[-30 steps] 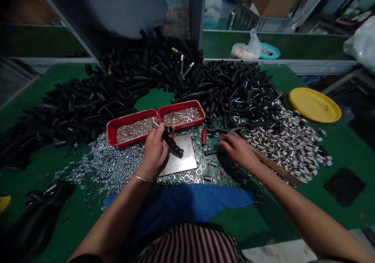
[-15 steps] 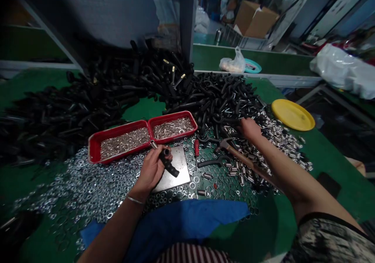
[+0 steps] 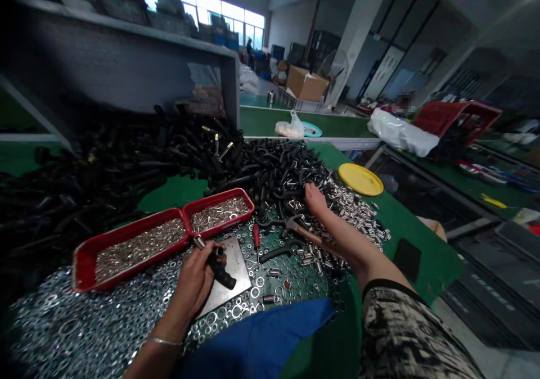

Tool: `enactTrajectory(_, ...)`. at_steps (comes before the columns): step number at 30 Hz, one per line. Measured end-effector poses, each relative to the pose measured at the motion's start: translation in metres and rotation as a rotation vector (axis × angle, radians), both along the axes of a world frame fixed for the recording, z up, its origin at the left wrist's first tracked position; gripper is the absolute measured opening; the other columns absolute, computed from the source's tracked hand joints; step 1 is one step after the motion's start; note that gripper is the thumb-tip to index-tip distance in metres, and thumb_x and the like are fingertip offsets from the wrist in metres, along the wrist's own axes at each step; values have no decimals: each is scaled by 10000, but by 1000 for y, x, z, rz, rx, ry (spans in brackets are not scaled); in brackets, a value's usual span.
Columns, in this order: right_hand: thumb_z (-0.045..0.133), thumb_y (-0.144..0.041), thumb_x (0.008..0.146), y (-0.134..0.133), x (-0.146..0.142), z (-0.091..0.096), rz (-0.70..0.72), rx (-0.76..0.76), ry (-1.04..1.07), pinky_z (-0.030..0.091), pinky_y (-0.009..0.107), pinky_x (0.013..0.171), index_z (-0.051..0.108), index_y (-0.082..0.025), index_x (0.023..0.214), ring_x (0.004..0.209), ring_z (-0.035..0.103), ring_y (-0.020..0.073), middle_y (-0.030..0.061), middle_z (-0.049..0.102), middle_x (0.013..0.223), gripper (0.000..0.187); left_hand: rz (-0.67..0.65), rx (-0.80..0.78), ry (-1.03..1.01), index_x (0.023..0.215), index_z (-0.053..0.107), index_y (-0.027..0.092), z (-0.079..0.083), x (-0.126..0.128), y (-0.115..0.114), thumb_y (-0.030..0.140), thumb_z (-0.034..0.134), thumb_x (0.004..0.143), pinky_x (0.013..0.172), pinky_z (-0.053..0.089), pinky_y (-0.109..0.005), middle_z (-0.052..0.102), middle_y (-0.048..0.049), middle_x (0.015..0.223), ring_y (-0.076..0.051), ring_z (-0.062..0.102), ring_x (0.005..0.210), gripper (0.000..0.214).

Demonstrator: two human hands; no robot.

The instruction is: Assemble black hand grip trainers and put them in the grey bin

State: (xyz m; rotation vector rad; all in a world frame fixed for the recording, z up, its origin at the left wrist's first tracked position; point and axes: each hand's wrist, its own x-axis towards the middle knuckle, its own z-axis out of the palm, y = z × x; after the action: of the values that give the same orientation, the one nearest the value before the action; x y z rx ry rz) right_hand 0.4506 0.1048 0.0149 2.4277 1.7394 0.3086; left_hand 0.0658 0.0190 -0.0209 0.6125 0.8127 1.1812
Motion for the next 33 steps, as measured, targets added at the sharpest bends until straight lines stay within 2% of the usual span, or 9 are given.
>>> enactTrajectory(3,546,-265,1008,-2,0,-1,2,-3,3,514,348,924,491,-172,1406,1160,583,229,158,548,1362,412,-4,-20,7,953,690,166,2,1,-3,474,826,764,748,505,-246,696,-32,964,-149,621,865,385)
enactTrajectory(7,614,-375,984,5,-3,-6,-67,-6,-7,569,440,891,581,-184,1325,1075,643,228,105,608,1300,392,-37,-24,18,965,700,163,3,0,-5,482,832,755,766,515,-253,712,-45,992,-177,648,915,403)
enactTrajectory(15,627,-372,977,-5,8,-1,-9,-84,-17,568,443,899,596,-172,1302,1080,647,229,104,620,1287,384,-26,-47,18,958,691,164,3,-1,-5,492,844,739,731,527,-260,704,-26,957,-154,644,813,423)
enactTrajectory(24,627,-373,976,-1,3,6,-12,-58,-3,562,452,913,593,-175,1309,1098,641,235,107,613,1303,389,-49,-44,32,968,702,160,1,2,-7,493,875,684,744,539,-274,723,-43,984,-196,672,885,470)
enactTrajectory(28,628,-373,976,-5,-3,15,-31,-59,68,564,450,909,596,-173,1305,1090,644,233,106,617,1295,386,-57,-27,34,950,707,158,2,2,-7,486,883,675,722,538,-258,725,-42,988,-182,671,862,463)
enactTrajectory(33,634,-374,971,-17,-10,43,20,3,219,558,463,919,598,-172,1301,1101,640,240,104,614,1298,389,-32,-50,11,949,711,172,3,-3,-4,475,887,671,699,553,-256,719,-21,973,-167,662,824,447)
